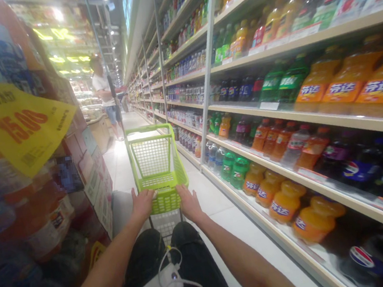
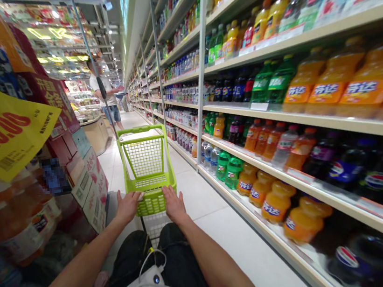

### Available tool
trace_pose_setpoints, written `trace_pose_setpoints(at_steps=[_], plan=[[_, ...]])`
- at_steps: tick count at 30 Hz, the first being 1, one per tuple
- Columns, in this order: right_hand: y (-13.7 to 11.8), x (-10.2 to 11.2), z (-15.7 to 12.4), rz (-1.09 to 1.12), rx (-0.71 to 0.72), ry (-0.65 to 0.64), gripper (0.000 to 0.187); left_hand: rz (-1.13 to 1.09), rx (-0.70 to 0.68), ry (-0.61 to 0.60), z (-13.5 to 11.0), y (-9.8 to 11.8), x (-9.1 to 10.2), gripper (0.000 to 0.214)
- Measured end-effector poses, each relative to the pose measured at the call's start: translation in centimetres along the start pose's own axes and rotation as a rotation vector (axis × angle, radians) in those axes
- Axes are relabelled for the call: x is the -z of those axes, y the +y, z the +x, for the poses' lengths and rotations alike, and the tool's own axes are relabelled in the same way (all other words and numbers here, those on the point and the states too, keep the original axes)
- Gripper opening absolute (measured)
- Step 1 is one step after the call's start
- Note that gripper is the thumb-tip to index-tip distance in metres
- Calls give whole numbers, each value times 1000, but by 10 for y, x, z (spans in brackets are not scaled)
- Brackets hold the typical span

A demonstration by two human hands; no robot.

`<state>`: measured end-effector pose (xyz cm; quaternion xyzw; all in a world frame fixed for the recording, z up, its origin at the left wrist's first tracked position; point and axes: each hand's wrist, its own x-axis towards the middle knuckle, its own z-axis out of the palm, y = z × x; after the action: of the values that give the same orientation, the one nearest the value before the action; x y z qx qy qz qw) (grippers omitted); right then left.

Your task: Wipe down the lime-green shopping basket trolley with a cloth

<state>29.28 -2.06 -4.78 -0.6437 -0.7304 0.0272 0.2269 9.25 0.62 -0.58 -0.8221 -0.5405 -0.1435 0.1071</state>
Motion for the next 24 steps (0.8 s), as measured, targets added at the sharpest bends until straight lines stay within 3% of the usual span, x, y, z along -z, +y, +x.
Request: trace_pose_setpoints(at_steps=[6, 13, 19, 24], plan=[[21, 13, 7, -59, -3, -14, 65, -3, 7, -22, 8, 28, 1, 29], [47, 26, 10, -62, -123, 22, 61, -63, -35, -6, 13, 73, -2, 31], [39, 21, -1, -46, -179, 146, 44, -133, -153, -8, 18, 101, -2, 31], [29, 14, -12, 33, -176, 211, 40, -146, -307, 42, 15, 100, 0, 29]])
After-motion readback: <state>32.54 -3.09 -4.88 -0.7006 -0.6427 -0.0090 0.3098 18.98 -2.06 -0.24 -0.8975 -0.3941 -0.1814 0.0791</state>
